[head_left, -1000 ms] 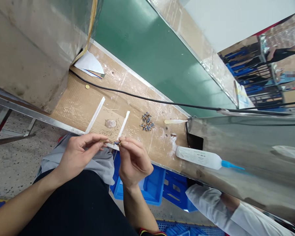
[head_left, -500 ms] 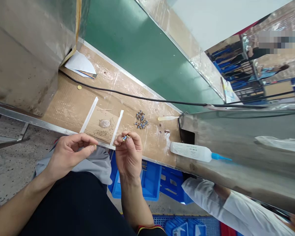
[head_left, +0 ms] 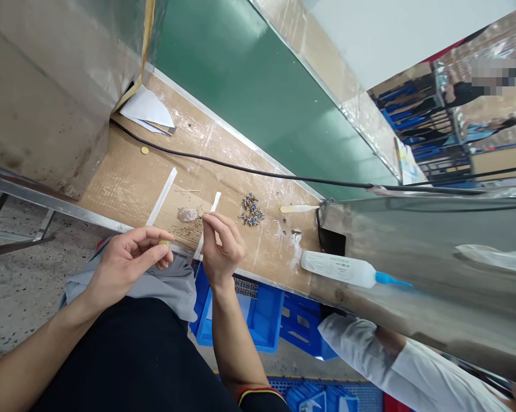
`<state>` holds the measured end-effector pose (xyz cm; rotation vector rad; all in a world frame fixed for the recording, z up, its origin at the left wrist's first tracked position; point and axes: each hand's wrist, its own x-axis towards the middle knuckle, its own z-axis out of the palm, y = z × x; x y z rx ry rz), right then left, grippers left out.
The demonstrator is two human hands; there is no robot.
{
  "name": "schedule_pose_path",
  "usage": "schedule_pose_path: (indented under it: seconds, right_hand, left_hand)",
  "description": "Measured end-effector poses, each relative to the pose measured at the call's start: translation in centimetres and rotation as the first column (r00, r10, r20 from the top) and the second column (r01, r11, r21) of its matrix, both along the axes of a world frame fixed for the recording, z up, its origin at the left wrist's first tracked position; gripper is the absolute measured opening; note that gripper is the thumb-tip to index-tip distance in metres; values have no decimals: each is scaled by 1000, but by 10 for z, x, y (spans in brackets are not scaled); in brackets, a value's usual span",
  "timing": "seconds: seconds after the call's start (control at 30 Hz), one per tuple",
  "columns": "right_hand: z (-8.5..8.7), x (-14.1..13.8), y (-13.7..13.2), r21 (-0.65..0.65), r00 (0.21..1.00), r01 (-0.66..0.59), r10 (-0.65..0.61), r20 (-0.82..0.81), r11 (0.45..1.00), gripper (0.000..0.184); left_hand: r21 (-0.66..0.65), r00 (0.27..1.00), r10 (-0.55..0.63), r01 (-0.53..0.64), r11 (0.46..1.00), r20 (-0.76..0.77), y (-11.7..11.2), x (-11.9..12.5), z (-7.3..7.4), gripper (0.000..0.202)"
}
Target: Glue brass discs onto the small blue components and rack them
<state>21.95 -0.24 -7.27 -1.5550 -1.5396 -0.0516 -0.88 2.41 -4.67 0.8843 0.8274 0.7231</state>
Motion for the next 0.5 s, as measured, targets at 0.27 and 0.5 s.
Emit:
schedule_pose_path:
  seconds: [0.27,0.5]
  right_hand:
    - [-8,1,3,-31,994,-18,21,108,999,20]
    - [-1,3,6,-51,977,-90,98,189,995,27]
  left_hand:
    - [-59,1000,23,-24,998,-17,-1,-3,-2,24]
    - [-40,999,-10,8,999,-43,0,-3,-6,27]
